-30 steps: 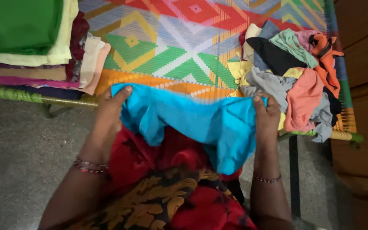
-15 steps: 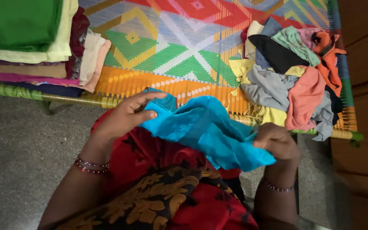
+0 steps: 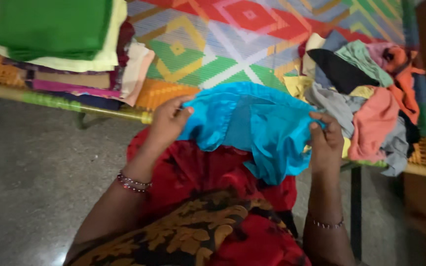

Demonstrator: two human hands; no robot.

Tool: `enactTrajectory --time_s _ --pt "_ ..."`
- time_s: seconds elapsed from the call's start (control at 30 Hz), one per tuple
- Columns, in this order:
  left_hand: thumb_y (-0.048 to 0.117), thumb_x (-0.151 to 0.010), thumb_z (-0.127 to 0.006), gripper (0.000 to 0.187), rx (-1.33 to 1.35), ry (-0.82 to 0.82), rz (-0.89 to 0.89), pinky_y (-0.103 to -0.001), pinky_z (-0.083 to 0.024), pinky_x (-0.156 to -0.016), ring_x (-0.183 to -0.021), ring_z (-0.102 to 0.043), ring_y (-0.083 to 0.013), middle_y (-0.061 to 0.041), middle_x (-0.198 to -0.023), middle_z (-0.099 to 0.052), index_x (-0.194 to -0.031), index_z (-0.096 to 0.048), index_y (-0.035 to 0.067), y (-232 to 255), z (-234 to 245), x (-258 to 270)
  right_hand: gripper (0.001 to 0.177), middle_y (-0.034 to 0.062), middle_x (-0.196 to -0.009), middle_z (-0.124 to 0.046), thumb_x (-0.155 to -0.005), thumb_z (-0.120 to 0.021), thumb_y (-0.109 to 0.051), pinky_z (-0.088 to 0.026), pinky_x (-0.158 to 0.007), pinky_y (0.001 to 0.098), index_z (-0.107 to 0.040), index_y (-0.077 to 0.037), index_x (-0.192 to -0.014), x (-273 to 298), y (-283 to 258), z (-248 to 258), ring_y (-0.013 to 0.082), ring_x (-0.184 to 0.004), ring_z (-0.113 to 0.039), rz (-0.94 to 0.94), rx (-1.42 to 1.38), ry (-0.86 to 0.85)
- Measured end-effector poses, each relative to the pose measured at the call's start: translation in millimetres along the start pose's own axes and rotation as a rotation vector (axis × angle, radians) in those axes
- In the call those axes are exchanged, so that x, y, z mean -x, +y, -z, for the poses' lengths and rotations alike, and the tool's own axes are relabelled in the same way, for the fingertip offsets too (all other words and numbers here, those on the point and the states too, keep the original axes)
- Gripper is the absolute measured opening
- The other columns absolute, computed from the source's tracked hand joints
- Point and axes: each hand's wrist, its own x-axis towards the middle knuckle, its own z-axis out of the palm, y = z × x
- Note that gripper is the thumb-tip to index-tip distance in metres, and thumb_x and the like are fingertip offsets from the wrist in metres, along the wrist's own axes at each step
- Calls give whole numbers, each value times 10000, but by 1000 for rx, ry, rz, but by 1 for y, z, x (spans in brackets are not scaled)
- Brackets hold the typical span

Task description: The person folds several garments one by one on a woven cot, including a green cloth, a blue top, and a peach-colored top, then stacks them. The person also picks up a white shirt and a patterned cloth from a pile.

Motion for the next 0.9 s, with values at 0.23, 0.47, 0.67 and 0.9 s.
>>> enactTrajectory --time_s 0.23,0.47,0.67,0.9 --pt "1 -955 -594 393 153 -303 45 -255 -515 -761 -808 -588 -108 -83 -934 -635 -1326 -701 72 34 -4 11 230 -47 -1062 -650 -1001 -646 -110 -499 -698 213 -641 -69 -1227 36 -22 -51 34 -843 -563 33 -129 -56" --pt "56 -933 -713 167 -15 -84 -184 -304 -560 -719 -803 -717 -175 -90 -933 -751 -1093 -760 69 75 9 8 246 -16 -1048 -637 -1050 -648 -105 -474 -734 208 -657 -41 -1288 43 -42 -48 44 -824 -541 91 21 -72" --pt "54 -998 -662 120 -157 209 -269 -353 -536 -739 -826 -686 -264 -125 -939 -703 -1102 -723 44 113 0 21 322 -6 -1033 -661 -1005 -656 -110 -521 -711 216 -632 -44 -1320 49 -50 -62 61 -805 -592 54 11 -98" --pt "67 -1005 -657 178 -87 61 -230 -335 -534 -727 -827 -680 -266 -137 -959 -689 -1175 -706 58 131 -14 33 482 2 -1137 -641 -957 -626 6 -539 -820 231 -532 -17 -1430 88 -52 -116 83 -940 -633 23 -121 -451"
